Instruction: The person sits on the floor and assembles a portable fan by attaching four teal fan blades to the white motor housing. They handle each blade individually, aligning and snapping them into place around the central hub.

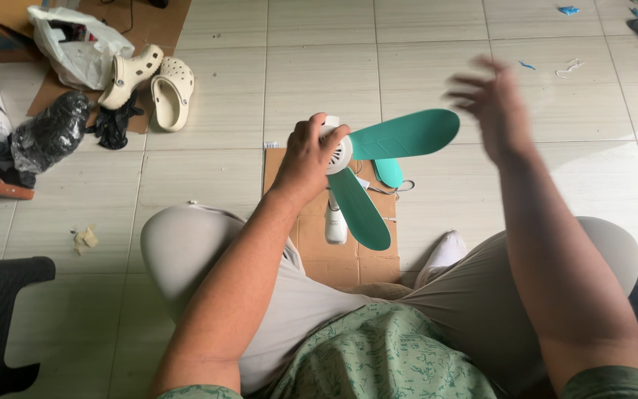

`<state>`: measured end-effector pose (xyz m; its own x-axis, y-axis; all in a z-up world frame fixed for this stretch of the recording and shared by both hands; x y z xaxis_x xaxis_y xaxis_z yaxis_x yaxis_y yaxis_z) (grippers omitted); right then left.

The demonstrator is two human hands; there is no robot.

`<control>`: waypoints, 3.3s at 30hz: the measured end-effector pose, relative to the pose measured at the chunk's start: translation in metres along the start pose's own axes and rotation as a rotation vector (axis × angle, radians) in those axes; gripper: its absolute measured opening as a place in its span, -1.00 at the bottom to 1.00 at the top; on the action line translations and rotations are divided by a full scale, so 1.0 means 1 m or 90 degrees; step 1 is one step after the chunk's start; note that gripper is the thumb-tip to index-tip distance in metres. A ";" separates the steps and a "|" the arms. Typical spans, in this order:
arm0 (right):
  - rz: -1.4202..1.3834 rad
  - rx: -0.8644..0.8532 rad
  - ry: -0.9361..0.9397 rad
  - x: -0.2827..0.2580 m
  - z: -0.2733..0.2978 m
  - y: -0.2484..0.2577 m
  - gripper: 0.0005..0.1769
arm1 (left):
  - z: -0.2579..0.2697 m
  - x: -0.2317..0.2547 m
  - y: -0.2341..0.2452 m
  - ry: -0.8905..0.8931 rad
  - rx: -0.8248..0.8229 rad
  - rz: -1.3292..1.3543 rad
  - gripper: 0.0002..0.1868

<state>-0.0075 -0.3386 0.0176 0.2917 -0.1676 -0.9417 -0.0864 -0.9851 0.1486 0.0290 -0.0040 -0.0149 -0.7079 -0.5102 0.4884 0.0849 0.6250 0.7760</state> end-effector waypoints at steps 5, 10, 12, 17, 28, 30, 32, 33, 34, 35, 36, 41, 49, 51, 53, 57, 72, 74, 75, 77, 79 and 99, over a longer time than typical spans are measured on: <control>0.017 -0.085 -0.043 0.001 0.001 -0.027 0.01 | -0.005 0.008 -0.012 -0.035 -0.005 -0.009 -0.10; -0.041 0.029 -0.033 -0.009 0.002 -0.006 -0.03 | 0.004 0.007 -0.010 -0.048 -0.029 0.007 -0.04; -0.017 0.015 -0.028 -0.013 -0.001 -0.003 -0.06 | -0.001 0.008 -0.009 -0.047 -0.030 0.003 -0.06; -0.035 -0.144 -0.126 -0.002 0.009 -0.039 -0.16 | -0.003 0.004 -0.012 -0.066 -0.042 -0.043 -0.20; 0.790 -0.422 -0.196 -0.036 0.013 -0.067 -0.44 | -0.004 0.002 -0.014 -0.159 -0.072 -0.159 -0.33; 0.791 -0.435 -0.209 -0.035 0.017 -0.075 -0.46 | -0.005 0.004 -0.017 -0.177 -0.073 -0.164 -0.33; 0.773 -0.426 -0.219 -0.035 0.018 -0.081 -0.49 | -0.006 0.005 -0.016 -0.182 -0.069 -0.172 -0.28; 0.751 -0.414 -0.208 -0.035 0.019 -0.082 -0.53 | -0.007 0.004 -0.013 -0.178 -0.065 -0.177 -0.23; 0.730 -0.403 -0.197 -0.035 0.019 -0.083 -0.57 | -0.008 0.004 -0.010 -0.174 -0.061 -0.181 -0.18; 0.709 -0.392 -0.187 -0.036 0.019 -0.083 -0.60 | -0.008 0.004 -0.005 -0.130 -0.044 -0.166 -0.11; 0.697 -0.369 -0.187 -0.037 0.019 -0.082 -0.61 | -0.010 0.004 0.000 -0.088 -0.025 -0.150 -0.03; 0.676 -0.296 -0.202 -0.039 0.019 -0.082 -0.68 | -0.008 0.007 0.024 0.061 -0.033 -0.064 0.19; 0.554 -0.229 -0.084 -0.029 0.019 -0.104 -0.74 | -0.013 0.018 0.026 0.054 0.015 -0.056 0.33; 0.535 -0.245 -0.063 -0.026 0.018 -0.110 -0.75 | -0.015 0.017 0.024 0.049 0.007 -0.066 0.35; 0.525 -0.263 -0.068 -0.022 0.019 -0.116 -0.76 | -0.016 0.014 0.021 0.074 -0.018 -0.048 0.36; 0.465 -0.310 -0.184 -0.005 0.019 -0.130 -0.72 | -0.016 0.002 0.016 0.159 -0.037 -0.024 0.27; 0.306 -0.305 -0.523 0.182 -0.047 -0.083 -0.29 | -0.015 -0.024 0.005 0.195 -0.036 -0.115 -0.24; 0.448 -0.214 -0.526 0.216 -0.039 -0.071 -0.37 | -0.016 -0.024 0.003 0.197 -0.052 -0.111 -0.25; 0.481 -0.210 -0.522 0.233 -0.034 -0.068 -0.36 | -0.018 -0.024 0.002 0.196 -0.057 -0.109 -0.24; 0.548 -0.200 -0.512 0.265 -0.020 -0.062 -0.34 | -0.021 -0.023 0.000 0.195 -0.065 -0.100 -0.25; 0.596 -0.204 -0.500 0.292 -0.006 -0.059 -0.22 | -0.023 -0.022 -0.004 0.196 -0.071 -0.086 -0.26; 0.786 -0.277 -0.518 0.337 0.034 -0.086 0.05 | -0.049 -0.025 -0.030 0.177 -0.118 -0.033 -0.25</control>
<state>0.0660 -0.3095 -0.3224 -0.3444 -0.9373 -0.0539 0.4418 -0.2125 0.8716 0.0787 -0.0386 -0.0307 -0.4988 -0.6960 0.5165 0.1971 0.4892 0.8496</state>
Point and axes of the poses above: each hand's wrist, its own z-axis away from the middle knuckle, its own y-axis out of the back of the hand, x = y × z, the point moved 2 cm from there along -z, towards the middle knuckle, and after that the axes turned 10 degrees about z, right-handed, at the moved point
